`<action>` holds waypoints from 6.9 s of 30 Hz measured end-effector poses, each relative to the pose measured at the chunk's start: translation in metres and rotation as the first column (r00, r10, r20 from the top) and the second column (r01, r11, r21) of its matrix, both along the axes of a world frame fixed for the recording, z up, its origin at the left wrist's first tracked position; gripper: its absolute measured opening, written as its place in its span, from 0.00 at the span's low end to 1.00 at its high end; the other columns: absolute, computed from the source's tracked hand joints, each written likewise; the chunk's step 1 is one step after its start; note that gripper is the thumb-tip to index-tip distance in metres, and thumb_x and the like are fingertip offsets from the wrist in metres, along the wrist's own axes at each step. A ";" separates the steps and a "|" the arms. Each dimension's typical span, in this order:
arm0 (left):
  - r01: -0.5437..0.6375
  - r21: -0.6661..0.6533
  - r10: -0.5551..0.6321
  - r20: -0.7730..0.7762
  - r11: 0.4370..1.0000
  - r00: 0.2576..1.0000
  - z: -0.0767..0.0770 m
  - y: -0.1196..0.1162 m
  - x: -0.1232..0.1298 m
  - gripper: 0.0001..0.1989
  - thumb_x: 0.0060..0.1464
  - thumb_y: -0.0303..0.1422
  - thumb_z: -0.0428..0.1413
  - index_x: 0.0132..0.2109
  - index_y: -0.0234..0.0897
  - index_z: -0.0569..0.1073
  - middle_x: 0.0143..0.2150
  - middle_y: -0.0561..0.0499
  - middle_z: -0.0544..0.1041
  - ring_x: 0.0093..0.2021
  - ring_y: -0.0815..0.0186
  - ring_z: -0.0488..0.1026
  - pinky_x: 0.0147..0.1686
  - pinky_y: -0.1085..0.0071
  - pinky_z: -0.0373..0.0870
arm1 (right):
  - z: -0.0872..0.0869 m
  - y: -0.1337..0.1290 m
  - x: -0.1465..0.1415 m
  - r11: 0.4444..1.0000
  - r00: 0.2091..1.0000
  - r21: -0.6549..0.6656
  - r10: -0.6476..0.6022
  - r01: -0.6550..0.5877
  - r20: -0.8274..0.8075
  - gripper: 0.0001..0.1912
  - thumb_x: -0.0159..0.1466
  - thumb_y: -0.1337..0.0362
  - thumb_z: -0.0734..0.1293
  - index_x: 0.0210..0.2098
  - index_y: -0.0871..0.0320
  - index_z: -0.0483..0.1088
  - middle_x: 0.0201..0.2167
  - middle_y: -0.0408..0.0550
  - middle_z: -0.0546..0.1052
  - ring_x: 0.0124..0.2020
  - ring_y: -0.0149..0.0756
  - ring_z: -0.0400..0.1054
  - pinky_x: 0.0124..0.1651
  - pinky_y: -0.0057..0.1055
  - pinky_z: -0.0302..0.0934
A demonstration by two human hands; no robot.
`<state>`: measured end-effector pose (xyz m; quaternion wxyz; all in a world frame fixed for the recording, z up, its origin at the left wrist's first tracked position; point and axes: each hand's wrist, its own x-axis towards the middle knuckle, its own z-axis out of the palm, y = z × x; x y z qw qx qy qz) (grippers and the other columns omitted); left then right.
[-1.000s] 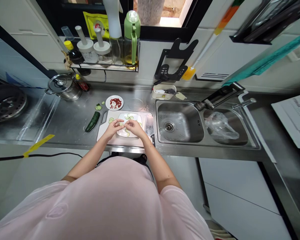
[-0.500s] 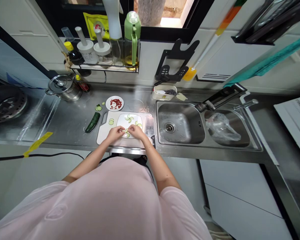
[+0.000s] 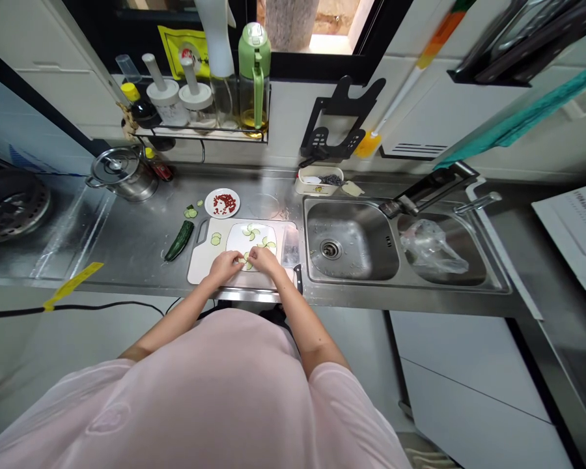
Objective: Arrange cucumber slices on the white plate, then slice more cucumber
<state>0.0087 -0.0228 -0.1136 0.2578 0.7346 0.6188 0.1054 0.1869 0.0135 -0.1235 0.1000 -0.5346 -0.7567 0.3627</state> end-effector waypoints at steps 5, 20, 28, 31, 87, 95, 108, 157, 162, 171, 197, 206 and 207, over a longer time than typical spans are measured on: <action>0.012 0.047 -0.009 -0.065 0.999 0.998 0.000 -0.004 0.003 0.09 0.54 0.34 0.55 0.42 0.41 0.74 0.42 0.49 0.74 0.46 0.61 0.67 0.44 0.68 0.64 | 0.001 0.000 -0.004 1.000 0.997 0.015 0.006 -0.007 0.076 0.05 0.59 0.64 0.64 0.32 0.58 0.70 0.30 0.44 0.74 0.30 0.30 0.63 0.30 0.23 0.49; 0.049 0.093 -0.040 -0.097 0.994 0.994 -0.002 -0.008 0.004 0.07 0.56 0.34 0.53 0.40 0.41 0.75 0.43 0.48 0.71 0.47 0.62 0.64 0.44 0.68 0.65 | -0.008 0.003 -0.008 0.998 0.985 0.064 -0.034 0.024 0.171 0.04 0.58 0.64 0.64 0.31 0.58 0.70 0.34 0.47 0.73 0.33 0.31 0.63 0.33 0.24 0.51; 0.207 0.180 -0.193 -0.092 0.962 0.977 -0.005 -0.014 0.001 0.12 0.60 0.34 0.48 0.43 0.42 0.76 0.43 0.46 0.72 0.46 0.62 0.64 0.43 0.66 0.64 | -0.006 0.002 -0.009 0.998 0.984 0.055 -0.042 0.033 0.175 0.05 0.58 0.64 0.65 0.33 0.58 0.70 0.35 0.47 0.73 0.33 0.32 0.63 0.33 0.25 0.51; 0.243 0.194 -0.227 -0.100 0.950 0.969 -0.006 -0.016 -0.001 0.13 0.60 0.34 0.47 0.45 0.42 0.76 0.43 0.45 0.72 0.46 0.61 0.64 0.45 0.65 0.64 | -0.004 0.001 -0.010 0.998 0.980 0.055 -0.039 0.028 0.197 0.05 0.58 0.64 0.65 0.34 0.58 0.70 0.36 0.48 0.73 0.34 0.32 0.64 0.32 0.25 0.51; 0.328 0.189 -0.304 -0.143 0.926 0.942 -0.012 -0.011 -0.002 0.16 0.62 0.37 0.45 0.48 0.44 0.75 0.41 0.45 0.70 0.44 0.61 0.64 0.43 0.66 0.62 | -0.001 -0.021 -0.003 0.987 0.971 0.159 -0.014 -0.025 0.239 0.07 0.64 0.67 0.61 0.40 0.58 0.68 0.40 0.52 0.70 0.41 0.38 0.62 0.39 0.28 0.53; 0.340 0.268 -0.304 -0.168 0.901 0.938 -0.014 -0.010 -0.003 0.16 0.62 0.37 0.45 0.47 0.43 0.76 0.40 0.46 0.71 0.42 0.62 0.64 0.39 0.67 0.63 | -0.005 -0.023 -0.002 0.979 0.974 0.202 -0.026 -0.020 0.225 0.06 0.64 0.66 0.61 0.39 0.58 0.69 0.38 0.51 0.71 0.40 0.37 0.62 0.39 0.28 0.54; 0.300 0.330 -0.262 -0.156 0.895 0.952 -0.016 -0.011 0.000 0.13 0.60 0.34 0.48 0.45 0.43 0.76 0.41 0.46 0.72 0.42 0.62 0.65 0.39 0.67 0.64 | -0.007 -0.024 0.004 0.971 0.983 0.240 -0.059 0.016 0.174 0.09 0.64 0.69 0.59 0.40 0.59 0.70 0.38 0.51 0.71 0.40 0.37 0.62 0.41 0.27 0.54; 0.294 0.274 -0.249 -0.186 0.916 0.950 -0.004 -0.006 0.007 0.14 0.60 0.35 0.48 0.38 0.41 0.78 0.37 0.45 0.71 0.40 0.62 0.64 0.37 0.68 0.63 | 0.003 -0.031 0.006 0.953 0.987 0.269 -0.156 0.138 0.048 0.12 0.65 0.67 0.58 0.45 0.59 0.69 0.42 0.52 0.71 0.44 0.37 0.62 0.47 0.30 0.56; 0.291 0.271 -0.242 -0.202 0.917 0.949 -0.003 -0.005 0.009 0.15 0.60 0.36 0.47 0.36 0.39 0.78 0.37 0.45 0.71 0.40 0.62 0.64 0.36 0.68 0.63 | 0.005 -0.031 0.009 0.945 0.985 0.284 -0.172 0.164 0.002 0.12 0.65 0.68 0.57 0.44 0.60 0.69 0.40 0.51 0.72 0.43 0.36 0.62 0.48 0.29 0.56; 0.252 0.267 -0.222 -0.137 0.930 0.965 -0.003 -0.005 0.009 0.13 0.60 0.37 0.49 0.38 0.39 0.78 0.38 0.46 0.72 0.41 0.63 0.65 0.38 0.68 0.64 | 0.004 -0.033 0.011 0.945 0.984 0.275 -0.181 0.175 -0.004 0.11 0.65 0.68 0.57 0.42 0.59 0.69 0.39 0.50 0.72 0.43 0.36 0.63 0.46 0.29 0.56; -0.624 0.157 0.643 -0.159 0.766 0.749 -0.004 0.033 -0.049 0.14 0.53 0.42 0.52 0.42 0.40 0.73 0.43 0.43 0.75 0.48 0.53 0.68 0.48 0.58 0.56 | 0.024 -0.041 0.024 0.907 0.959 0.318 -0.237 0.275 -0.156 0.13 0.65 0.66 0.56 0.42 0.58 0.70 0.40 0.52 0.74 0.42 0.38 0.66 0.45 0.31 0.58; -0.630 0.122 0.642 -0.146 0.767 0.753 -0.003 0.034 -0.046 0.14 0.53 0.41 0.51 0.42 0.40 0.73 0.47 0.41 0.73 0.51 0.50 0.66 0.49 0.53 0.55 | 0.022 -0.043 0.030 0.906 0.958 0.314 -0.255 0.285 -0.133 0.13 0.64 0.66 0.56 0.42 0.59 0.70 0.40 0.52 0.74 0.43 0.39 0.66 0.46 0.32 0.58; -0.633 0.128 0.646 -0.148 0.764 0.749 -0.003 0.034 -0.046 0.14 0.53 0.41 0.51 0.42 0.40 0.73 0.46 0.41 0.73 0.51 0.50 0.66 0.49 0.53 0.55 | 0.022 -0.043 0.030 0.905 0.958 0.315 -0.256 0.286 -0.133 0.13 0.64 0.66 0.56 0.42 0.59 0.70 0.40 0.52 0.74 0.43 0.39 0.66 0.46 0.31 0.58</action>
